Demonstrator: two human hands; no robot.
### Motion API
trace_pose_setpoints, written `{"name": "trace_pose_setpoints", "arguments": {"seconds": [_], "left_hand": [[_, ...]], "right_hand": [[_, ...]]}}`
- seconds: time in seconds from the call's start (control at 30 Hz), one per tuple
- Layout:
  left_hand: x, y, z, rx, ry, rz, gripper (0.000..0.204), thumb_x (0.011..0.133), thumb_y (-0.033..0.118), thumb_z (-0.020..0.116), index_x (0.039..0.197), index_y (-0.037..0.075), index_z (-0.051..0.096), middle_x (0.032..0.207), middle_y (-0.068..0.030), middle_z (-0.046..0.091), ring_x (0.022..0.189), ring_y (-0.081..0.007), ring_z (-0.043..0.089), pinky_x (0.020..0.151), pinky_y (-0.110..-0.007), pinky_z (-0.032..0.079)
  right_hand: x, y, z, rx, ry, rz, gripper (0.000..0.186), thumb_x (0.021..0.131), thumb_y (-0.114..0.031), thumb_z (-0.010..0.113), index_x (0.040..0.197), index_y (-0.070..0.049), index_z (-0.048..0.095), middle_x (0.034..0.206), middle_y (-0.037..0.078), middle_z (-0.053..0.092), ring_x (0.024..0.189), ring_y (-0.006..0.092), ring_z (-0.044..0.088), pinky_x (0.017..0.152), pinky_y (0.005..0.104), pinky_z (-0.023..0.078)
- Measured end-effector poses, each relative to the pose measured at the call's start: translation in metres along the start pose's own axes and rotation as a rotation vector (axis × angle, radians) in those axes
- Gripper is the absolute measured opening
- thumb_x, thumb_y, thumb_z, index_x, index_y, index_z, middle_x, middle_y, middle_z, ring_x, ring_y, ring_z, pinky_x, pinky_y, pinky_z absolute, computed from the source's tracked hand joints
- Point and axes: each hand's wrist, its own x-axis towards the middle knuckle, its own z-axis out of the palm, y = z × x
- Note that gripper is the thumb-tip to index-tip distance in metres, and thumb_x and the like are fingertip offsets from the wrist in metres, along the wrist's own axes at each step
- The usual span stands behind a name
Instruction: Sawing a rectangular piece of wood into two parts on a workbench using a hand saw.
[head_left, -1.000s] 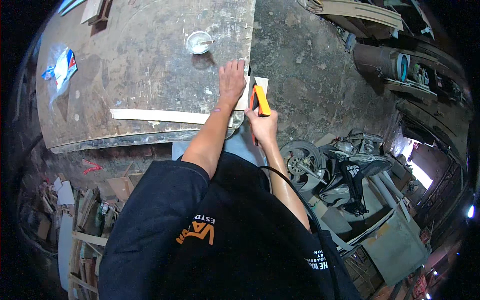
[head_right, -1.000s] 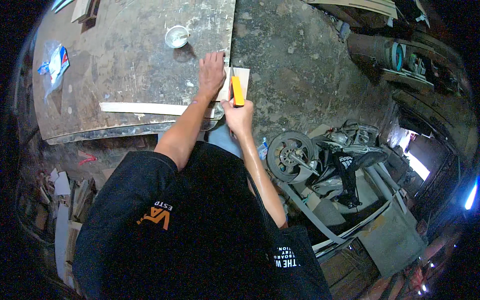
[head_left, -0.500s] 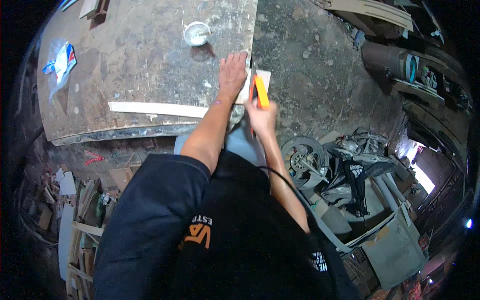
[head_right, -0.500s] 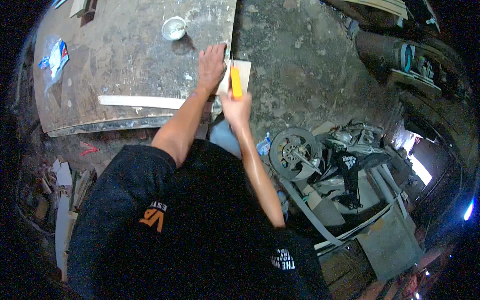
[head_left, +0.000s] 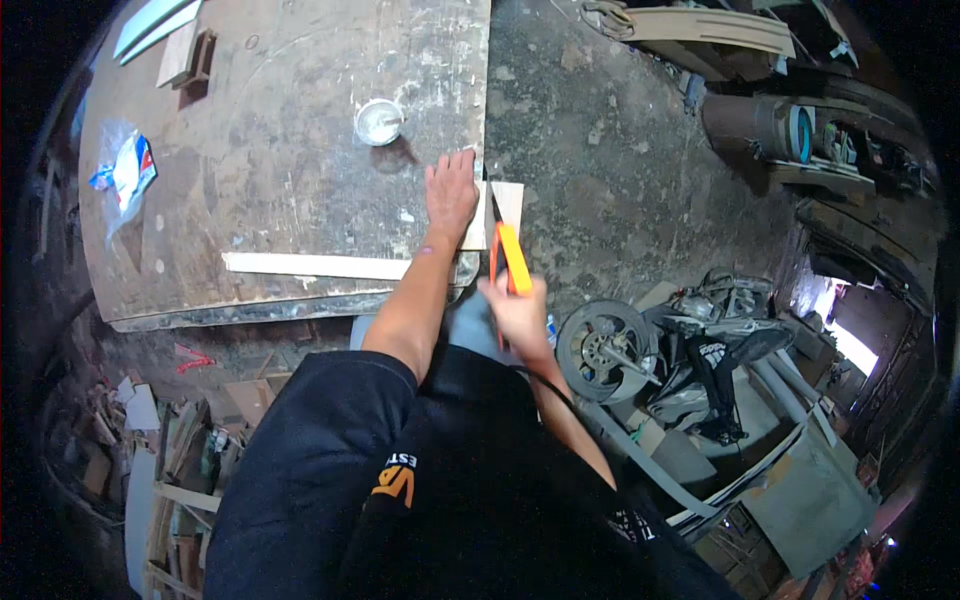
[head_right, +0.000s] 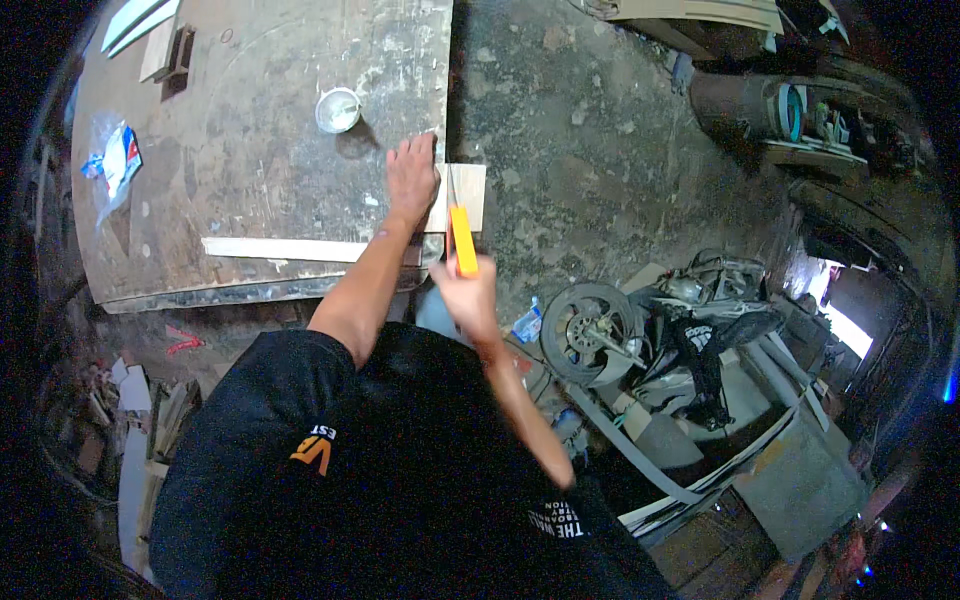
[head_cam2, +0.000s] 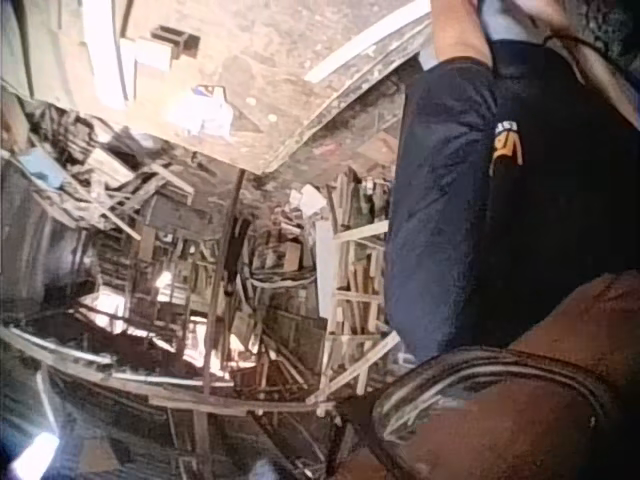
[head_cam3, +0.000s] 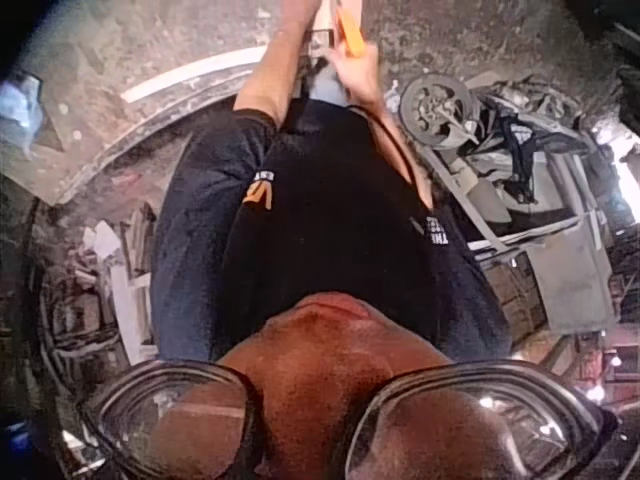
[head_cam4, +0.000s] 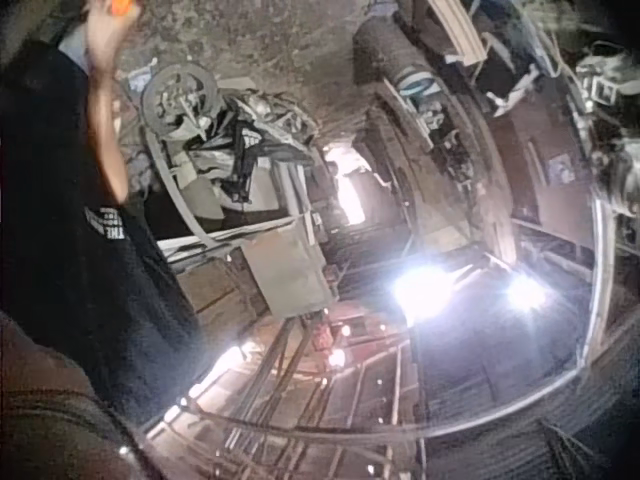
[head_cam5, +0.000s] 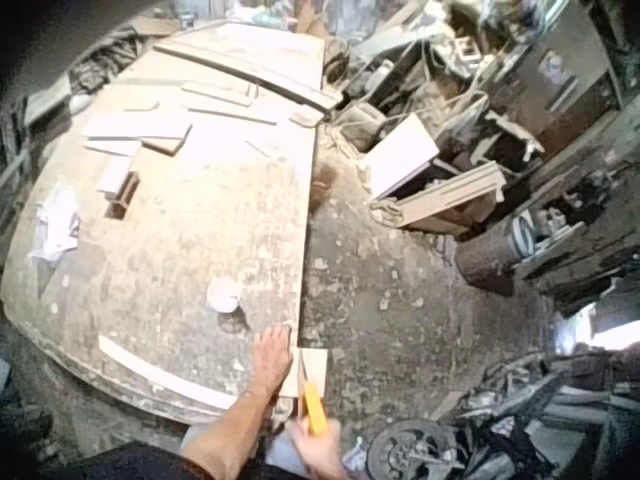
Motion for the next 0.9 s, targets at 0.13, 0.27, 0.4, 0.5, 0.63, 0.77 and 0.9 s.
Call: {"name": "trace_pose_setpoints", "arguments": {"seconds": [0.13, 0.27, 0.4, 0.5, 0.63, 0.77, 0.9], "left_hand": [[-0.002, 0.002, 0.003, -0.004, -0.047, -0.008, 0.031, 0.083, 0.012, 0.056, 0.114, 0.013, 0.059, 0.103, -0.0043, 0.062, 0.099, -0.0236, 0.057, 0.082, -0.042, 0.043], [-0.001, 0.003, -0.004, 0.004, -0.065, 0.006, 0.034, 0.082, 0.011, 0.058, 0.116, 0.011, 0.059, 0.103, -0.0051, 0.062, 0.1, -0.0249, 0.057, 0.083, -0.042, 0.044], [-0.006, 0.01, 0.0, 0.032, -0.112, 0.003, 0.034, 0.081, 0.011, 0.058, 0.115, 0.011, 0.059, 0.102, -0.0057, 0.062, 0.1, -0.027, 0.057, 0.083, -0.042, 0.044], [-0.003, 0.008, 0.005, 0.01, -0.096, -0.019, 0.038, 0.08, 0.012, 0.059, 0.117, 0.012, 0.059, 0.105, -0.006, 0.062, 0.098, -0.0267, 0.057, 0.081, -0.043, 0.043], [-0.003, 0.0, 0.008, -0.063, 0.02, -0.019, 0.037, 0.08, 0.01, 0.058, 0.117, 0.011, 0.06, 0.103, -0.0055, 0.063, 0.094, -0.0255, 0.058, 0.08, -0.042, 0.042], [0.005, -0.003, 0.001, -0.057, 0.009, -0.055, 0.035, 0.08, 0.009, 0.058, 0.114, 0.011, 0.06, 0.1, -0.005, 0.063, 0.093, -0.0257, 0.058, 0.079, -0.042, 0.041], [0.005, 0.001, 0.003, -0.032, -0.01, -0.037, 0.031, 0.081, 0.01, 0.058, 0.112, 0.012, 0.06, 0.101, -0.0053, 0.063, 0.095, -0.0261, 0.058, 0.079, -0.043, 0.041]], "right_hand": [[0.013, -0.006, 0.005, 0.0, 0.035, 0.146, 0.031, 0.081, -0.009, 0.076, 0.063, -0.008, 0.051, 0.054, -0.002, 0.051, 0.042, 0.0077, 0.044, 0.041, 0.0279, 0.035], [0.045, 0.004, 0.019, 0.015, 0.102, 0.227, 0.034, 0.082, -0.003, 0.075, 0.063, -0.01, 0.048, 0.053, -0.002, 0.05, 0.04, 0.0087, 0.044, 0.039, 0.0283, 0.033], [0.012, 0.01, 0.022, 0.113, 0.114, 0.242, 0.033, 0.084, -0.003, 0.073, 0.065, -0.01, 0.046, 0.051, -0.001, 0.048, 0.039, 0.0091, 0.044, 0.036, 0.0273, 0.032], [0.021, 0.005, 0.017, 0.061, 0.102, 0.201, 0.033, 0.084, -0.003, 0.073, 0.064, -0.01, 0.047, 0.051, -0.002, 0.048, 0.039, 0.0091, 0.045, 0.037, 0.0273, 0.032], [0.029, 0.005, 0.011, 0.048, 0.088, 0.115, 0.035, 0.083, -0.008, 0.076, 0.061, -0.008, 0.048, 0.052, -0.002, 0.05, 0.04, 0.0087, 0.044, 0.039, 0.0278, 0.034], [0.035, -0.015, 0.014, -0.059, 0.087, 0.111, 0.037, 0.082, -0.011, 0.079, 0.059, -0.006, 0.049, 0.054, -0.002, 0.05, 0.046, 0.0075, 0.044, 0.045, 0.0286, 0.036], [0.039, -0.007, 0.016, 0.006, 0.066, 0.22, 0.04, 0.084, -0.017, 0.079, 0.059, -0.005, 0.049, 0.055, -0.003, 0.049, 0.052, 0.0065, 0.043, 0.049, 0.0293, 0.037]]}}
